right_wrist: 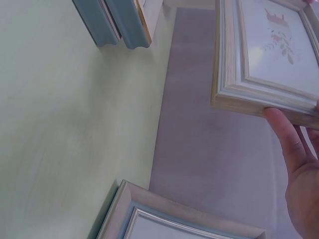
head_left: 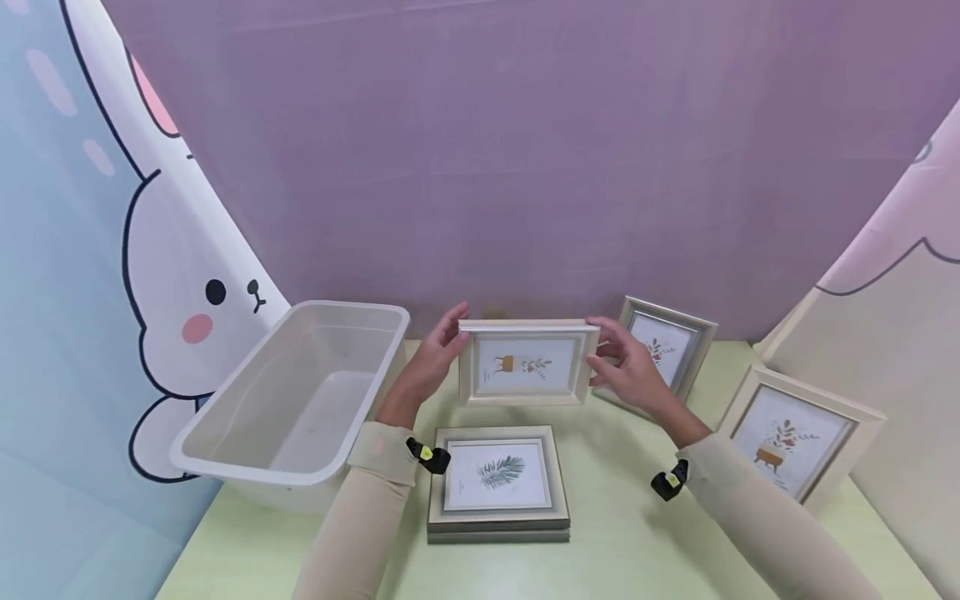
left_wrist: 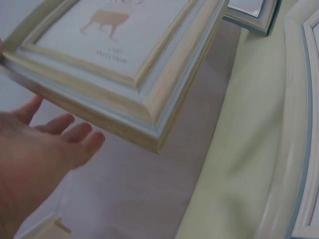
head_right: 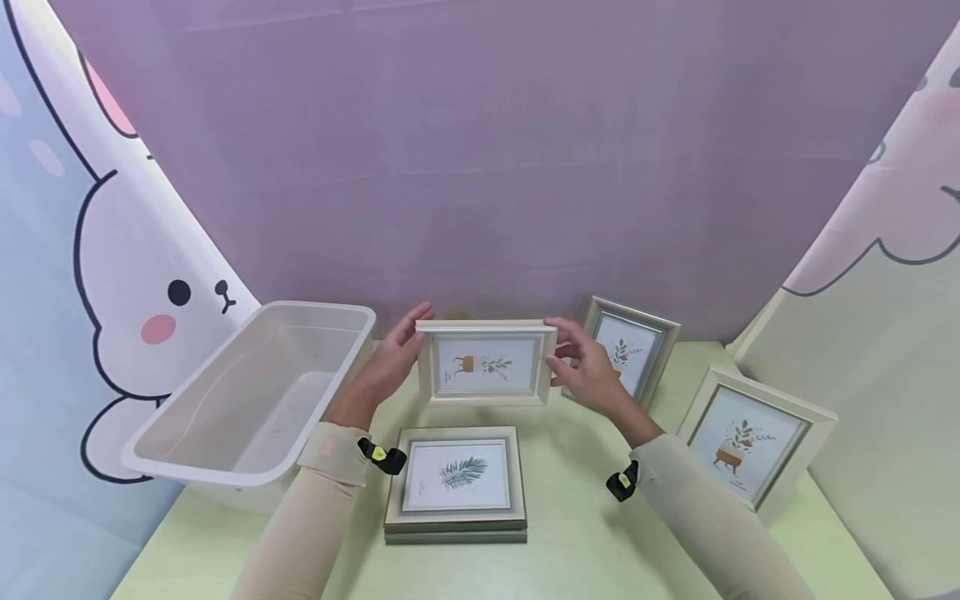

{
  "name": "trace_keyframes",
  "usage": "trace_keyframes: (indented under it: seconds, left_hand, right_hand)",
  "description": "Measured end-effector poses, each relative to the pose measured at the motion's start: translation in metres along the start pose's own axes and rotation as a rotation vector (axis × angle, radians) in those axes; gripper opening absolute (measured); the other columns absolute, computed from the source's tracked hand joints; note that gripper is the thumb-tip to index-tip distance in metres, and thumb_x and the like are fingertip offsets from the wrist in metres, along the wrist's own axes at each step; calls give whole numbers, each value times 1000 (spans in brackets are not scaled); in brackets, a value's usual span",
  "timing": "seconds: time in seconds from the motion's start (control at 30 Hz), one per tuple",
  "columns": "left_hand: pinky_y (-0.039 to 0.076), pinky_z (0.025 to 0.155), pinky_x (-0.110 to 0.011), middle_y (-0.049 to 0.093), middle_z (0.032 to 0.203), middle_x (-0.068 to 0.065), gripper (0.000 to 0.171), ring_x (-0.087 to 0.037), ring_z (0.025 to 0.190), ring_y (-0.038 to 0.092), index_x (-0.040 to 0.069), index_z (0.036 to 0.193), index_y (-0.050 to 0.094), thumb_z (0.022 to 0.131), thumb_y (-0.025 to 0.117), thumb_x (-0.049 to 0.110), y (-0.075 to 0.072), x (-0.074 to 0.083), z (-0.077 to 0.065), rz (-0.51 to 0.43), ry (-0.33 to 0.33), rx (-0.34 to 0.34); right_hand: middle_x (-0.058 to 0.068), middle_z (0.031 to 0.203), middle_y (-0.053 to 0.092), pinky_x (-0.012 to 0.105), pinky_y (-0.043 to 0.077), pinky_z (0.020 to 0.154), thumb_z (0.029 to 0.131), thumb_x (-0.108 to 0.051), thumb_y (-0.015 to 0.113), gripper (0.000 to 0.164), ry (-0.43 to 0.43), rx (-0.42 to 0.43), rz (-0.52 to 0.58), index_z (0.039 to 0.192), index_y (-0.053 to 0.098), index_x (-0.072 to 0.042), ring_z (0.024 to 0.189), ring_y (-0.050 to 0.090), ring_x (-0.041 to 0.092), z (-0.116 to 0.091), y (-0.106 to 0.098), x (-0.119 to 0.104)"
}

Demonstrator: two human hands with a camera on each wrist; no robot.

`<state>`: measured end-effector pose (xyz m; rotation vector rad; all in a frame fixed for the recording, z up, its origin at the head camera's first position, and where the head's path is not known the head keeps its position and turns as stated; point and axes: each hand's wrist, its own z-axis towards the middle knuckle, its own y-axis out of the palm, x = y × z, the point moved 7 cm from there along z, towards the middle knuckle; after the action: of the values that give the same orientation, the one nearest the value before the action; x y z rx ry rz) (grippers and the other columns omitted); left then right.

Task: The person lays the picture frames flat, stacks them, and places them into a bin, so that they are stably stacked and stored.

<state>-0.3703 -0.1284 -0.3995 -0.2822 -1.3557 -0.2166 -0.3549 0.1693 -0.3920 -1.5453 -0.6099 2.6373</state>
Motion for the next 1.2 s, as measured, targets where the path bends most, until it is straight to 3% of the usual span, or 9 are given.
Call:
trace_keyframes:
  seconds: [0.1, 0.2, 0.37, 0.47, 0.6, 0.73, 0.83, 1.03, 1.2]
  left_hand:
    - [10, 128, -56, 15, 169, -18, 73, -36, 158, 10, 12, 164, 14, 106, 52, 37, 4, 0, -3, -31, 47, -84]
    - [0, 126, -61, 11, 169, -20, 95, -36, 159, -4, 12, 164, 12, 96, 62, 57, 7, 0, -4, -96, 85, -152]
    - [-4, 124, -64, 8, 168, -25, 118, -34, 158, -11, 10, 164, 11, 81, 69, 71, 8, -1, -2, -138, 97, -178]
    - [4, 126, -61, 14, 167, -23, 117, -36, 158, 5, 10, 163, 15, 80, 68, 72, 5, -1, -3, -117, 102, -138]
    - [20, 125, -49, 24, 166, -20, 100, -32, 149, 29, 10, 161, 24, 88, 68, 62, 1, -1, -8, -117, 101, -58]
    - [32, 116, -35, 33, 163, -17, 68, -26, 143, 36, 10, 159, 30, 103, 61, 31, -1, 0, -12, -104, 80, 22]
    - [35, 111, -29, 39, 159, -16, 58, -24, 139, 38, 9, 157, 34, 104, 57, 13, -4, 1, -14, -71, 54, 92]
    - [47, 101, -24, 53, 146, -13, 51, -22, 128, 50, 11, 147, 49, 99, 65, 11, -9, 0, -20, -26, -15, 258]
    - [53, 86, -18, 62, 126, -14, 41, -17, 109, 59, 8, 135, 60, 95, 71, 9, -9, 4, -28, 35, -19, 360]
  right_hand:
    - [34, 112, 60, 48, 62, 61, 93, 11, 61, 64, -8, -16, 6, 151, 40, -5, 87, 70, 7, -2, 0, -1]
    - [32, 112, 61, 46, 62, 61, 93, 11, 60, 64, -9, -22, 5, 151, 41, -7, 86, 70, 7, -3, 1, -1]
    - [32, 111, 61, 47, 62, 61, 93, 11, 60, 64, -21, -26, 3, 151, 41, -8, 86, 71, 7, -4, 1, -1]
    - [33, 112, 61, 47, 62, 61, 93, 11, 61, 63, -32, -28, 17, 150, 41, -6, 87, 71, 7, -3, 3, -2]
    - [33, 111, 59, 46, 62, 60, 93, 10, 61, 62, -33, -31, 24, 149, 42, -7, 87, 70, 6, 0, 7, -1]
    - [34, 109, 57, 45, 62, 60, 93, 10, 62, 62, -37, -30, 12, 149, 43, -7, 86, 70, 7, 0, 7, -1]
    - [34, 110, 57, 45, 62, 60, 93, 10, 62, 61, -37, -29, 7, 149, 43, -7, 86, 69, 6, -1, 7, 0]
    - [35, 112, 58, 45, 62, 60, 93, 9, 62, 61, -33, -32, 9, 149, 42, -6, 88, 69, 6, -2, 8, 0]
    - [33, 115, 61, 44, 62, 60, 93, 10, 62, 62, -4, -34, 7, 149, 42, -8, 88, 70, 7, -6, 10, 7]
